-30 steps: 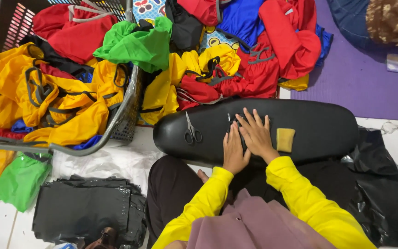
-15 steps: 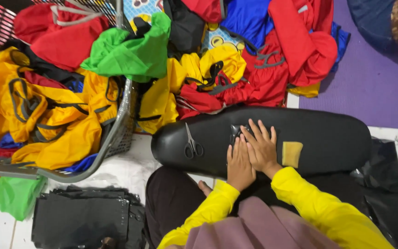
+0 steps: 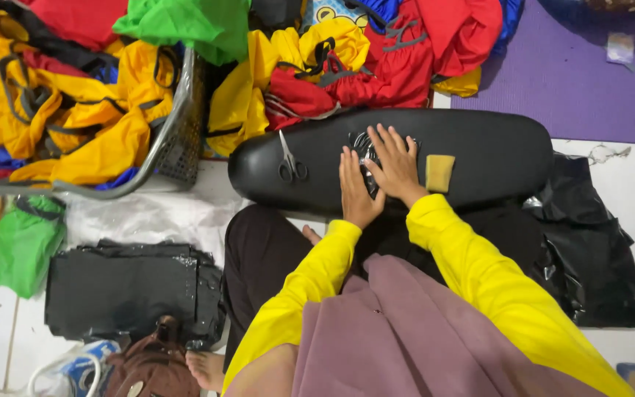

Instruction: The person folds a red fabric item, uses shears to trim a white elastic band, and then places the folded item into a clear plastic bag and a black shipping mailer.

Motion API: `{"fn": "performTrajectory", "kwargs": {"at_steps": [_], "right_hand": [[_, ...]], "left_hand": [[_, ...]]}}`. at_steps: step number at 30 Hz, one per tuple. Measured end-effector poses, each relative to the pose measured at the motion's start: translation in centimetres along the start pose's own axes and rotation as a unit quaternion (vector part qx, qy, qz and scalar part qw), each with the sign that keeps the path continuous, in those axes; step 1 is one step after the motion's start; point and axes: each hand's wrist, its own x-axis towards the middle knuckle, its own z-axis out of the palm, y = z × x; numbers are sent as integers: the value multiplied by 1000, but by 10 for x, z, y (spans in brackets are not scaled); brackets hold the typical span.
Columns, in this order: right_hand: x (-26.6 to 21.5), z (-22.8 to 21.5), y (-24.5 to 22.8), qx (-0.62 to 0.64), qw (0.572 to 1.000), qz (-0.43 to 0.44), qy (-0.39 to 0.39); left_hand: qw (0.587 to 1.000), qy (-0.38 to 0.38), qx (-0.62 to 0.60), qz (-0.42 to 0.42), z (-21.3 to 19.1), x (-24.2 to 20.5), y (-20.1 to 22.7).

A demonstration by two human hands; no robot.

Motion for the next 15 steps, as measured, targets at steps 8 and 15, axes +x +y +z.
{"fn": "performTrajectory", "kwargs": {"at_steps": [8,15], "right_hand": [[-9,-68,50,111,985,90,-101],[-88,-168,41,264,923,256,116]], "left_hand": [[998,33,-1,44,-10,-4,7],[996,51,-57,48,-24,5,23]]}}
